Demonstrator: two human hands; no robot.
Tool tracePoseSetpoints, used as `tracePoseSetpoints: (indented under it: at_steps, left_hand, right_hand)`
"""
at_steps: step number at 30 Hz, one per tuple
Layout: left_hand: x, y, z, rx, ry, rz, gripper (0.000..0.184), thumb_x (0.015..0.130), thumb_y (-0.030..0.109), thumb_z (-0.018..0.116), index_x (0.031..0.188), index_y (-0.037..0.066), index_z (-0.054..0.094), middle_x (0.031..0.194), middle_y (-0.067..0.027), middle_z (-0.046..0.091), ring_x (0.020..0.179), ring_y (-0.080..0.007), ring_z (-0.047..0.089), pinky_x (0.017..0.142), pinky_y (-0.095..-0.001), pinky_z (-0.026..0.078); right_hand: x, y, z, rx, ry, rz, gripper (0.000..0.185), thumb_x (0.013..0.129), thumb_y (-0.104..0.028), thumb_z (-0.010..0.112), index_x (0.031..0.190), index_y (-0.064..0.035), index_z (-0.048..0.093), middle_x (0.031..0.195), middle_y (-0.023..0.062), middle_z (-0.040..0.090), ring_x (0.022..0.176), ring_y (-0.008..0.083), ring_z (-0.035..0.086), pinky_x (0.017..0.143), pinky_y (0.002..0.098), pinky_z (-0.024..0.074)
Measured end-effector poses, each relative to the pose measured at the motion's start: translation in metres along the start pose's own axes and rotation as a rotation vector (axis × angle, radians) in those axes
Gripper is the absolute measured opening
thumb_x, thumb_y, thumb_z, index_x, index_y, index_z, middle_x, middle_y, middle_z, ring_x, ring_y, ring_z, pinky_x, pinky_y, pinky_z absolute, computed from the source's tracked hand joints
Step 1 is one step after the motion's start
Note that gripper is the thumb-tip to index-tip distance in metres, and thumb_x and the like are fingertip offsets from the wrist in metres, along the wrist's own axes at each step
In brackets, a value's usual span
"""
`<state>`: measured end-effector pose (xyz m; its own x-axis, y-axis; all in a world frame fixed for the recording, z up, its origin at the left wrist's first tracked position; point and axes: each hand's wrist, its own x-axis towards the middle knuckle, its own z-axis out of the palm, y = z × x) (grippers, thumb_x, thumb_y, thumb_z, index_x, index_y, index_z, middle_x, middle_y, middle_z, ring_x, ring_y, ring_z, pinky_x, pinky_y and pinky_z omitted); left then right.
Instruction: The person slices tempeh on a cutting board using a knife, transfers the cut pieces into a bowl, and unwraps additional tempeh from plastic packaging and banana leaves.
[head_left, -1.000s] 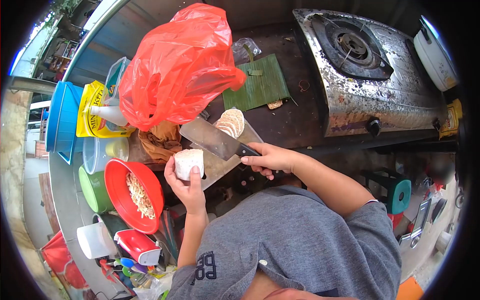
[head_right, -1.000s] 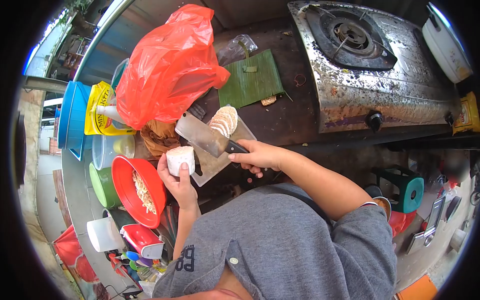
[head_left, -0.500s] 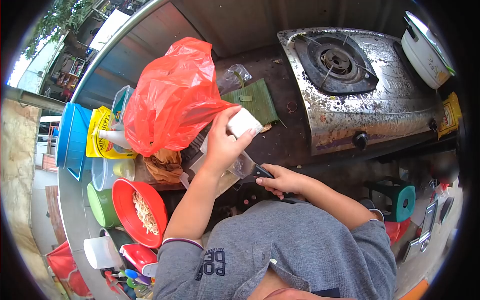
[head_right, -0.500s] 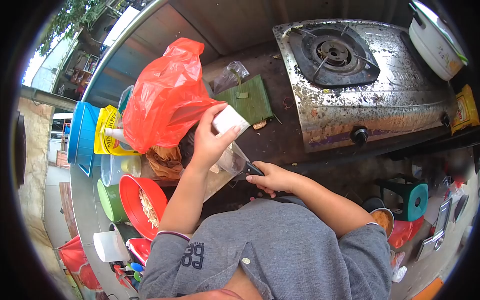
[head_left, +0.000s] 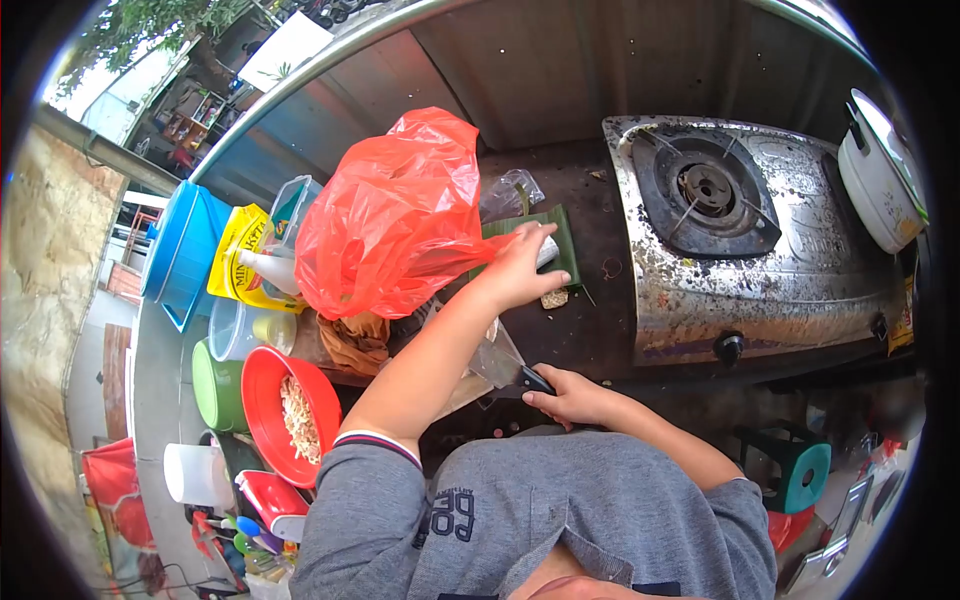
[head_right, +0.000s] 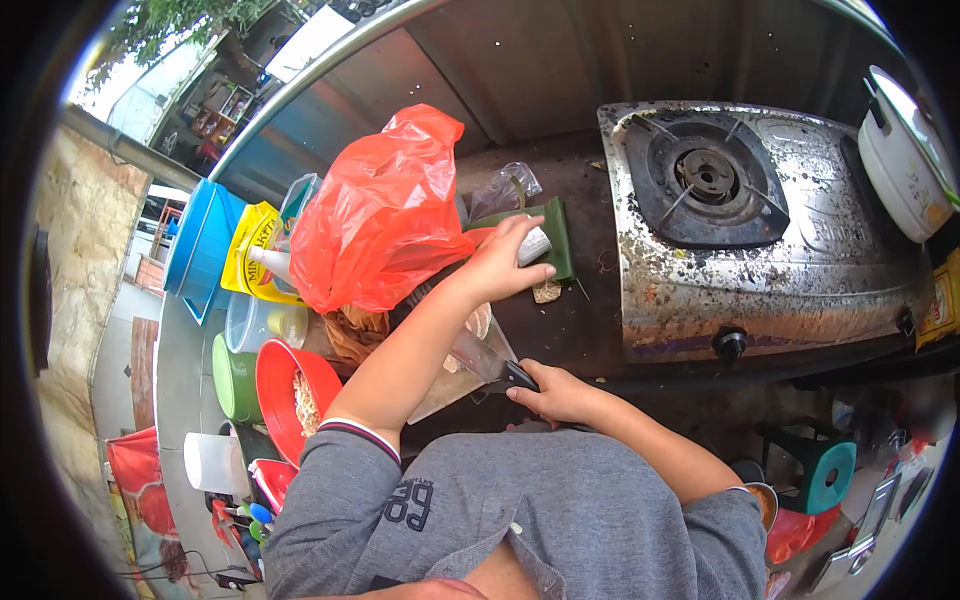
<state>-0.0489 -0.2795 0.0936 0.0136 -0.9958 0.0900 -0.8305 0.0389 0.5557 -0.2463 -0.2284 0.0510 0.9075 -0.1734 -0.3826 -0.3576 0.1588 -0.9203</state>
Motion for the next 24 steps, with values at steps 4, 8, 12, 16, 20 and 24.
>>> tracePoseSetpoints:
  at_steps: [4, 8, 12, 16, 20, 24]
  left_hand:
    - [-0.058, 0.071, -0.109, -0.293, -0.633, -0.136, 0.041, 0.082, 0.029, 0.068, 0.108, -0.002, 0.060, 0.101, -0.0180, 0.066, 0.095, -0.0287, 0.065, 0.083, -0.0376, 0.051]
    - [-0.101, 0.076, -0.183, 0.110, -0.404, -0.304, 0.032, 0.082, 0.023, 0.065, 0.102, -0.002, 0.061, 0.089, -0.0191, 0.067, 0.085, -0.0311, 0.066, 0.077, -0.0383, 0.052]
    - [-0.103, 0.038, -0.211, 0.667, 0.128, -0.157, 0.043, 0.085, 0.011, 0.056, 0.125, -0.004, 0.051, 0.114, -0.0232, 0.057, 0.103, -0.0391, 0.057, 0.088, -0.0412, 0.046]
    - [-0.065, 0.027, -0.234, 0.671, 0.348, 0.018, 0.034, 0.083, 0.008, 0.054, 0.116, -0.002, 0.053, 0.118, -0.0224, 0.054, 0.103, -0.0391, 0.056, 0.088, -0.0437, 0.046]
    - [-0.039, 0.006, -0.240, 0.698, 0.400, -0.152, 0.020, 0.080, 0.005, 0.057, 0.099, 0.003, 0.060, 0.110, -0.0191, 0.060, 0.095, -0.0368, 0.060, 0.080, -0.0417, 0.049]
    - [-0.026, -0.052, -0.245, 0.656, 0.355, -0.054, 0.024, 0.085, 0.018, 0.058, 0.107, 0.009, 0.063, 0.112, -0.0150, 0.063, 0.109, -0.0298, 0.058, 0.089, -0.0375, 0.047]
  right_hand:
    - [-0.002, -0.010, -0.005, -0.080, -0.009, -0.029, 0.035, 0.094, -0.031, 0.056, 0.109, -0.0009, 0.045, 0.066, 0.0089, 0.055, 0.047, 0.0157, 0.054, 0.041, 0.0307, 0.0456]
    - [-0.002, -0.022, -0.002, -0.165, -0.012, -0.014, 0.039, 0.093, -0.033, 0.056, 0.112, -0.0012, 0.045, 0.069, 0.0108, 0.057, 0.048, 0.0174, 0.056, 0.043, 0.0305, 0.0465]
    - [0.001, -0.034, 0.003, -0.168, -0.064, 0.016, 0.040, 0.094, -0.032, 0.056, 0.120, -0.0032, 0.045, 0.064, 0.0030, 0.052, 0.050, 0.0111, 0.052, 0.045, 0.0267, 0.0446]
    - [0.003, -0.038, 0.009, -0.239, -0.073, -0.025, 0.041, 0.094, -0.032, 0.057, 0.121, -0.0034, 0.045, 0.064, 0.0023, 0.052, 0.050, 0.0108, 0.052, 0.046, 0.0269, 0.0449]
    - [-0.001, -0.043, 0.009, -0.255, -0.067, -0.019, 0.042, 0.094, -0.032, 0.057, 0.122, -0.0035, 0.045, 0.063, 0.0010, 0.051, 0.051, 0.0101, 0.052, 0.047, 0.0267, 0.0444]
    - [-0.006, -0.038, 0.009, -0.233, -0.029, -0.017, 0.043, 0.092, -0.032, 0.058, 0.119, -0.0006, 0.046, 0.063, 0.0042, 0.054, 0.049, 0.0136, 0.054, 0.046, 0.0298, 0.0452]
